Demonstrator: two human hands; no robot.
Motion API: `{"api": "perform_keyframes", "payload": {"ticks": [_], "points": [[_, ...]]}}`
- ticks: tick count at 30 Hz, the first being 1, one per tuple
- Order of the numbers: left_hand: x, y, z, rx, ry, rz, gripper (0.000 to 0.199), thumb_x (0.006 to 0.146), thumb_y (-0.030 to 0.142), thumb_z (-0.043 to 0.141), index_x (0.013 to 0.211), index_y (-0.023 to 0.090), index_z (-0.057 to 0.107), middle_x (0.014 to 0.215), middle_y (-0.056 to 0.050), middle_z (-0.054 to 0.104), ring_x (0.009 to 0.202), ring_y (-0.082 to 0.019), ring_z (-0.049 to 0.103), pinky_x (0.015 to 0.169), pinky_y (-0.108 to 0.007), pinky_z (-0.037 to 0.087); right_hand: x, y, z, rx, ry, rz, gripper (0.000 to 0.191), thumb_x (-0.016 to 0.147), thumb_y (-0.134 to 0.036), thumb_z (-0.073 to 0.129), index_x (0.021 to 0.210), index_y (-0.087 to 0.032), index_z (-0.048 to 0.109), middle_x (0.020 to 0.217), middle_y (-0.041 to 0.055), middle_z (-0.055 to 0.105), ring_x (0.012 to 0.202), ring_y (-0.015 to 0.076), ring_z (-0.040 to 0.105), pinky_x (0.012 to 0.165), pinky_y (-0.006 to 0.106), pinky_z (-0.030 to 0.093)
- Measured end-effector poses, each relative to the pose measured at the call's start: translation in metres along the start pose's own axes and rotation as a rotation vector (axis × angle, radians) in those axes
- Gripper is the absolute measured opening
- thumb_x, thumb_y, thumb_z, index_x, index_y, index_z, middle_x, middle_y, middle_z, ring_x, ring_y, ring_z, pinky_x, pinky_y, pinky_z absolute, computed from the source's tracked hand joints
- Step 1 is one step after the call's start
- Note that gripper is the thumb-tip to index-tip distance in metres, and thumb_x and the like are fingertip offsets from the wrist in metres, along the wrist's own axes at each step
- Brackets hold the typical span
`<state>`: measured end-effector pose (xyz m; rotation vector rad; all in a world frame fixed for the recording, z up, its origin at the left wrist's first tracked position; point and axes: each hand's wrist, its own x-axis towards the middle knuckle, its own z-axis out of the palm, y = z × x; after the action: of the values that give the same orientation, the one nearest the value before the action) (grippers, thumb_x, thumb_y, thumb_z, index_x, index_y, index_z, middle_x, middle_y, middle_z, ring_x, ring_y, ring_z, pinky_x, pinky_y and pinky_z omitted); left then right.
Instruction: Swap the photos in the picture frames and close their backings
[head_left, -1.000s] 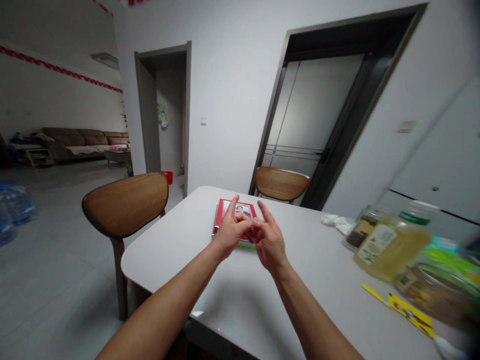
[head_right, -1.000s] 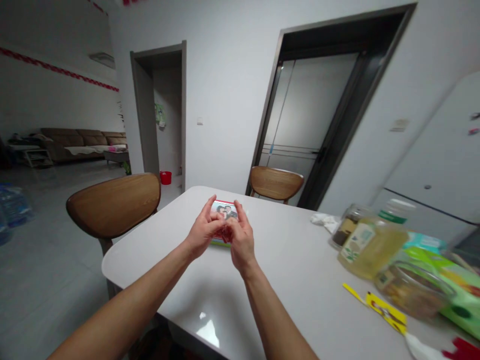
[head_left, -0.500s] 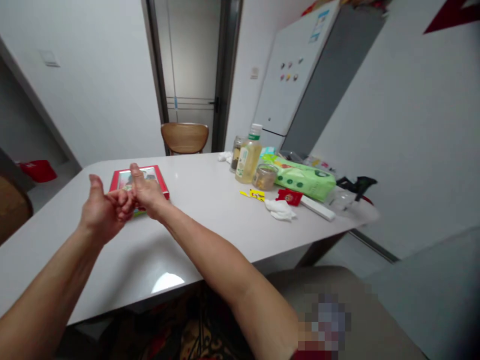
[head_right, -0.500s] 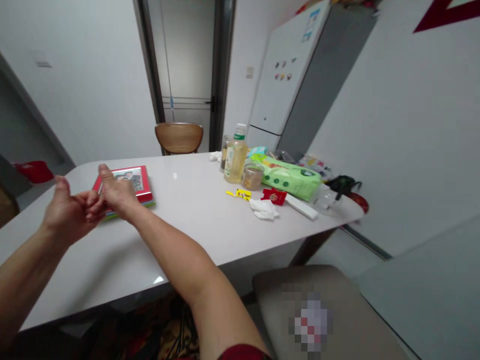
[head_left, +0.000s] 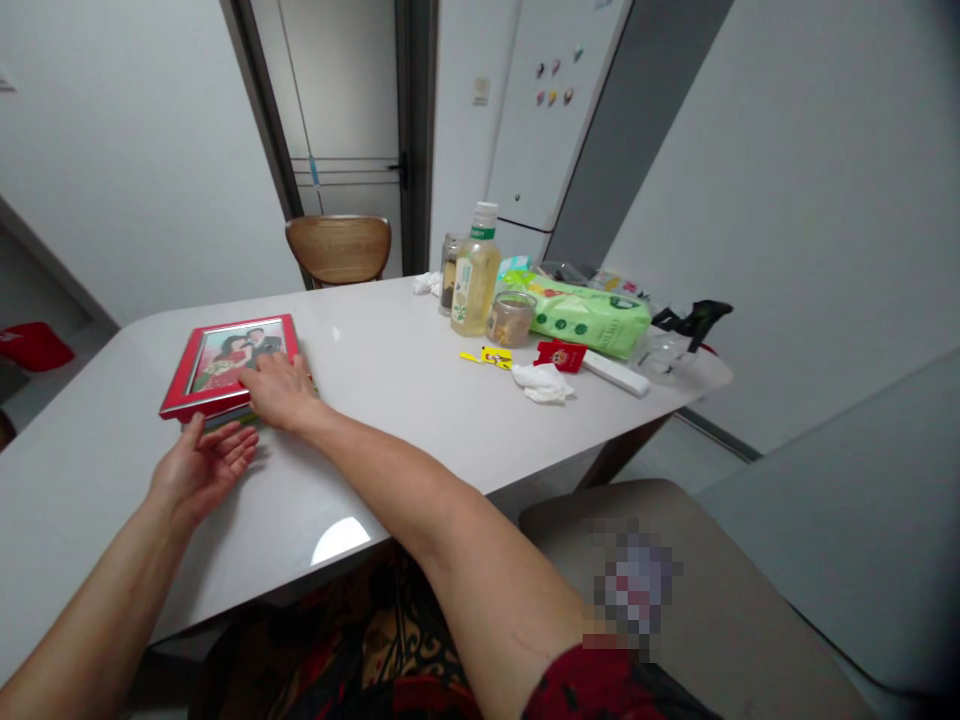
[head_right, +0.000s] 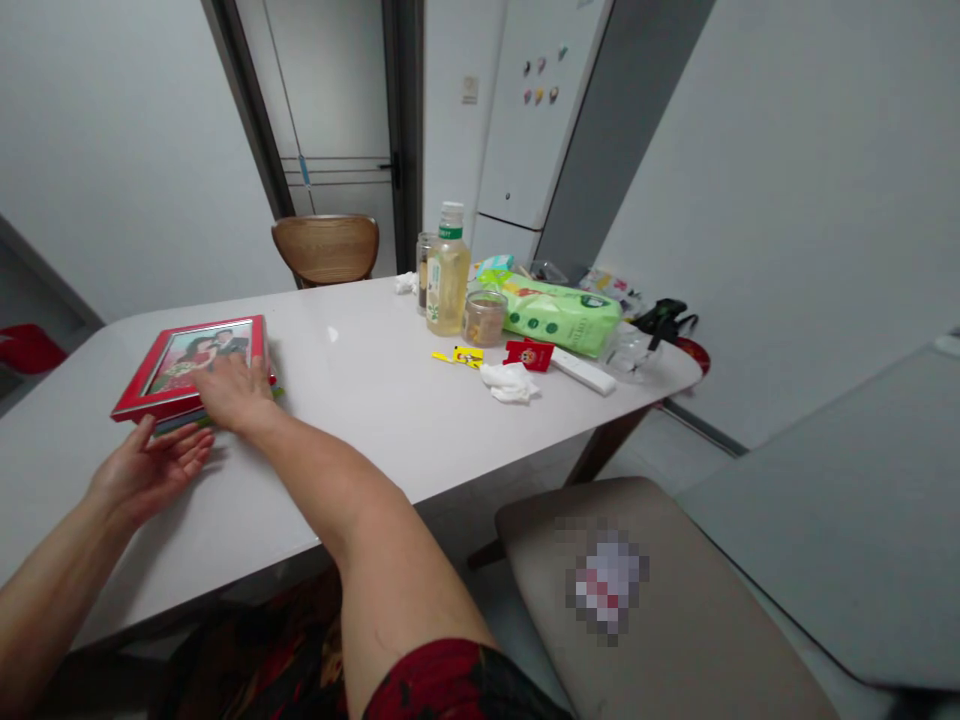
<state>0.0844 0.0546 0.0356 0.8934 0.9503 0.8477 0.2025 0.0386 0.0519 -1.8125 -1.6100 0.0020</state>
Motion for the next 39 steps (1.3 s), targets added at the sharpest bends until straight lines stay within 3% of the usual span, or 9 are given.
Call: {"api": "perform_keyframes", "payload": {"ticks": [4,8,14,17,20,25,30,34,39], "points": [[0.002,-0.004,0.008,-0.201,-0.085,0.02,0.033,0.088,0.031,0.029,0.074,0.013,0.053,0.068,-0.005,0.061,0.068,-0.015,0.058,0.055,-0.024,0.049,-0.011,-0.013,-0.004,-0.069,-0.068,-0.11,0.012,0.072,-0.016,0.048,0.081,-0.014,0.056,0.094,-0.0015,0.056,0.098,0.018,0.044,0.085,0.042,0.028],[-0.001,-0.005,0.019,-0.312,-0.025,0.138,0.018,0.081,0.009,0.036,0.076,0.012,0.053,0.062,0.001,0.06,0.061,-0.008,0.057,0.058,-0.016,0.047,-0.033,-0.02,-0.01,-0.083,-0.089,-0.204,0.02,0.066,-0.022,0.055,0.086,-0.016,0.057,0.096,0.0065,0.057,0.092,0.022,0.047,0.082,0.044,0.033],[-0.035,-0.011,0.012,-0.276,0.031,0.32,0.011,0.068,0.015,0.056,0.077,0.008,0.058,0.062,-0.001,0.063,0.059,-0.014,0.06,0.058,-0.024,0.048,-0.058,-0.005,-0.035,0.222,0.127,0.001,0.047,0.069,-0.032,0.052,0.113,-0.017,0.047,0.118,0.0108,0.046,0.109,0.0222,0.039,0.093,0.04,0.028],[-0.067,-0.011,0.0,0.155,-0.003,0.509,0.023,0.07,0.028,0.056,0.084,0.01,0.06,0.069,-0.003,0.065,0.066,-0.019,0.061,0.062,-0.029,0.048,-0.067,-0.002,-0.055,0.595,0.14,0.214,0.054,0.072,-0.041,0.047,0.119,-0.018,0.04,0.123,0.0105,0.043,0.112,0.0206,0.039,0.093,0.037,0.03],[-0.102,-0.013,-0.011,0.68,-0.057,0.775,0.024,0.078,0.024,0.046,0.096,0.013,0.057,0.084,-0.005,0.065,0.078,-0.02,0.061,0.069,-0.03,0.049,-0.082,-0.008,-0.074,1.026,0.098,0.472,0.06,0.071,-0.051,0.044,0.124,-0.027,0.031,0.126,0.0074,0.041,0.11,0.0218,0.043,0.082,0.038,0.04],[-0.135,-0.028,-0.017,1.177,-0.306,1.326,0.048,0.077,0.008,0.036,0.124,0.006,0.029,0.123,-0.017,0.043,0.116,-0.021,0.037,0.094,-0.034,0.037,-0.107,-0.017,-0.084,1.442,0.021,0.557,0.062,0.07,-0.045,0.05,0.126,-0.026,0.028,0.109,0.0061,0.057,0.094,0.0212,0.056,0.072,0.036,0.047],[-0.137,-0.051,-0.018,1.541,-0.375,1.298,0.04,0.083,0.012,0.032,0.122,0.006,0.034,0.125,-0.015,0.042,0.119,-0.022,0.032,0.096,-0.031,0.035,-0.115,0.0,-0.065,1.274,-0.149,0.697,0.077,0.062,-0.028,0.062,0.128,-0.022,0.022,0.095,0.0056,0.064,0.078,0.0204,0.062,0.069,0.035,0.049],[-0.133,-0.069,-0.018,1.675,-0.413,1.188,0.037,0.086,0.014,0.026,0.122,0.009,0.034,0.126,-0.011,0.041,0.118,-0.021,0.034,0.097,-0.032,0.034,-0.111,0.021,-0.043,0.949,-0.27,0.541,0.066,0.064,-0.023,0.055,0.125,-0.017,0.031,0.098,0.0067,0.063,0.079,0.0192,0.061,0.071,0.033,0.048],[-0.128,-0.079,-0.018,1.704,-0.454,1.089,0.036,0.088,0.018,0.023,0.121,0.008,0.034,0.128,-0.013,0.039,0.119,-0.023,0.032,0.097,-0.034,0.033,-0.109,0.039,-0.022,0.298,-0.207,0.333,0.053,0.062,-0.02,0.048,0.114,-0.012,0.046,0.105,0.0101,0.059,0.092,0.0209,0.056,0.085,0.035,0.04]]}}
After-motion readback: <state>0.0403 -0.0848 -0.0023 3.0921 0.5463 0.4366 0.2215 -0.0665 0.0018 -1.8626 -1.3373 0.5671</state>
